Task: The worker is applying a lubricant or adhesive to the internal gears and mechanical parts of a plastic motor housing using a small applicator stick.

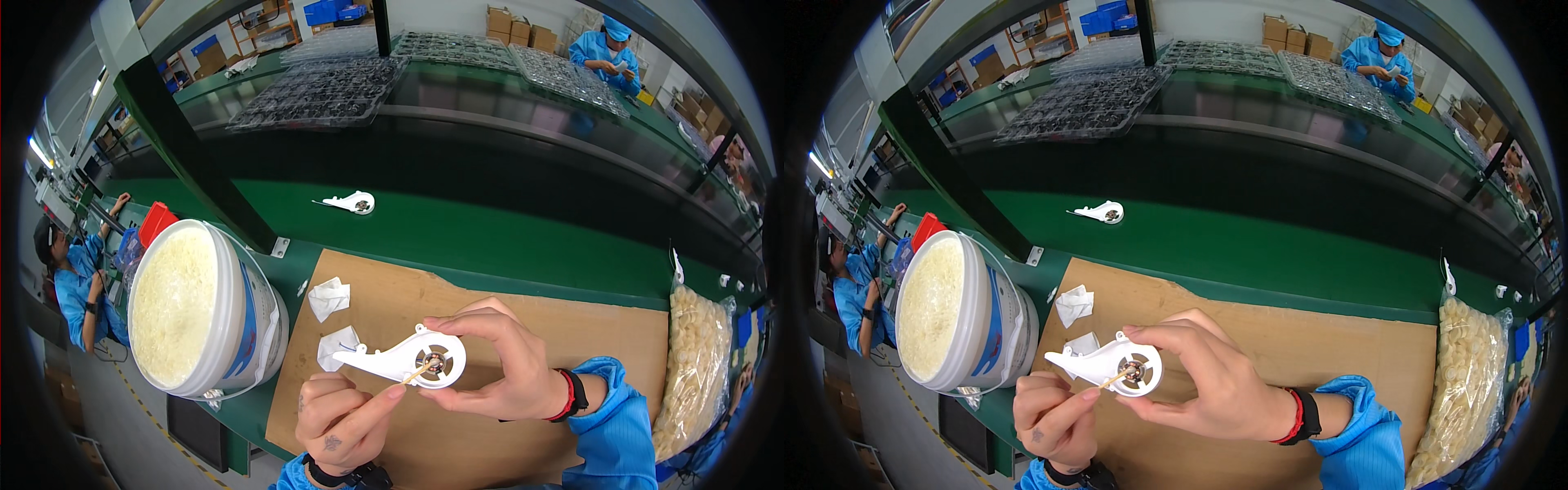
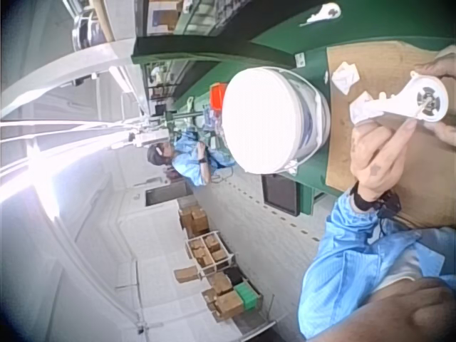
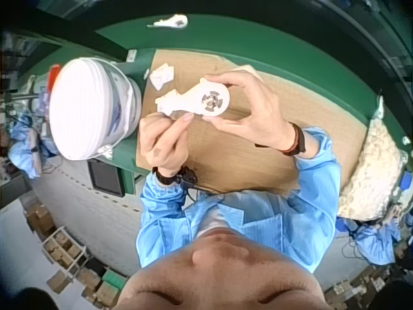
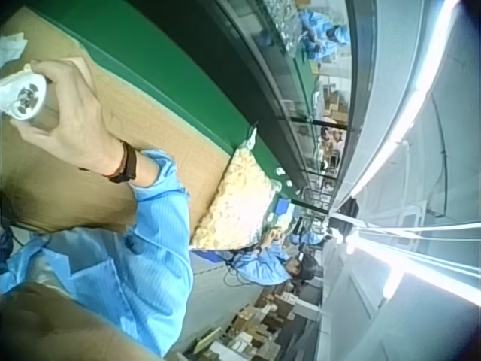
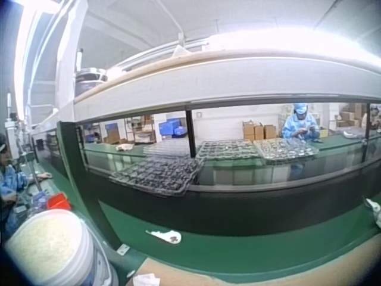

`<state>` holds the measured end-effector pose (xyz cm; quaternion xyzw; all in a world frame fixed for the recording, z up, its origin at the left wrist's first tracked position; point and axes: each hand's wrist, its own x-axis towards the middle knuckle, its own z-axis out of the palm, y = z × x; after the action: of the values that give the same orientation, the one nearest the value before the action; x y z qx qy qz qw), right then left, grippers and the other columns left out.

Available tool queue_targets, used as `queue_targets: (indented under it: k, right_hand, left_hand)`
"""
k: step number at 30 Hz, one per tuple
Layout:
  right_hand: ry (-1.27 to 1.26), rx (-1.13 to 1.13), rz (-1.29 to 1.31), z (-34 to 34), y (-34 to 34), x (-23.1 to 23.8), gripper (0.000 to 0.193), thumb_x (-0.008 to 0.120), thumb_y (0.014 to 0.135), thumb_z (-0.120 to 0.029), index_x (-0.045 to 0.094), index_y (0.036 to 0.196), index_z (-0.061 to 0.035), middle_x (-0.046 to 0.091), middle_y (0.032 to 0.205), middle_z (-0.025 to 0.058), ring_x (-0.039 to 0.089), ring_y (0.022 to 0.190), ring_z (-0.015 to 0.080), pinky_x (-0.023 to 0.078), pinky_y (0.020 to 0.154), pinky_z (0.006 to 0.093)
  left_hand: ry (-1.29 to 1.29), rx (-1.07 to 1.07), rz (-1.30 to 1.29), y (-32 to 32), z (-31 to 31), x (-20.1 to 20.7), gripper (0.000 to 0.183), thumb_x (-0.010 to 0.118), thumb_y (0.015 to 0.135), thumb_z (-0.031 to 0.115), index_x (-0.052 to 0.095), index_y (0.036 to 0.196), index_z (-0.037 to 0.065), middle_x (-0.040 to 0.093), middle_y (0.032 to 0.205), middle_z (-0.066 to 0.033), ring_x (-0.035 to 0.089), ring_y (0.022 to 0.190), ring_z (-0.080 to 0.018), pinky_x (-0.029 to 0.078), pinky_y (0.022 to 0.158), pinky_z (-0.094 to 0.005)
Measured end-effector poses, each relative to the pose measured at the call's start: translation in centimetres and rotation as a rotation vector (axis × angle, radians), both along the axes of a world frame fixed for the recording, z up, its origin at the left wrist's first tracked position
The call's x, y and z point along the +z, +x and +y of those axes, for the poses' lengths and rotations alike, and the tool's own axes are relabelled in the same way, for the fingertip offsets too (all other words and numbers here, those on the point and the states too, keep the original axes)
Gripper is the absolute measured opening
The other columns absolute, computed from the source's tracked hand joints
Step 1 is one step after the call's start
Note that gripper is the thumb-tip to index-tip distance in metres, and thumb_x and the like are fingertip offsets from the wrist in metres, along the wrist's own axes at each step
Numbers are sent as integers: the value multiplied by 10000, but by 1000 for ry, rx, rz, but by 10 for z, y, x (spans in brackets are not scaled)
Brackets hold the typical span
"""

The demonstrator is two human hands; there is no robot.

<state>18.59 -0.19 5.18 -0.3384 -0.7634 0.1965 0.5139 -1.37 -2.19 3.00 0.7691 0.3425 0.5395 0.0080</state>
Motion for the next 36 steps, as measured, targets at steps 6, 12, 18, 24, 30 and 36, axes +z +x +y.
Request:
queue_targets:
  k: [6,12,18,24,30,36]
  right_hand:
    - [-6,7,2,-1,-1,1,593,828,631,-97,538,1138,4,634,1074,111,609,911,254,508,762,326]
    - [-3,5,-12,-1,0,0,601,828,630,-95,536,1146,5,631,1070,109,606,911,254,505,764,326]
    - [20,-71,-109,5,6,1,548,804,653,-89,543,1127,3,615,1065,123,589,929,276,491,789,348]
    - [-269,-398,66,95,80,-63,396,714,760,-54,533,1106,5,623,1008,170,641,926,279,500,803,323]
    - [-505,-797,-508,131,176,-107,529,708,737,-70,479,1200,47,592,1115,243,566,1068,379,449,923,412]
    - [-170,-466,-633,173,97,-107,541,695,753,-137,495,1218,53,524,1232,248,510,1139,379,413,981,408]
  left_hand:
    - [25,13,-18,0,0,-1,441,744,511,-56,737,911,129,455,786,10,447,674,-168,392,549,-275]
    - [64,11,-69,-1,1,-4,428,735,523,-62,727,915,111,461,794,-7,455,668,-180,398,534,-279]
    - [-17,44,-115,6,-3,-1,218,631,717,-41,657,914,48,467,798,-48,486,657,-195,402,586,-296]
    - [-90,110,-147,-3,-3,-1,197,580,746,-57,646,922,0,500,808,-73,494,655,-197,405,608,-310]
    - [-151,145,-246,-2,0,4,135,567,807,-36,654,911,-27,543,740,-82,519,616,-167,390,560,-258]
    - [-512,77,-412,-1,2,2,101,567,859,8,649,884,-45,537,702,-59,524,568,-105,359,507,-209]
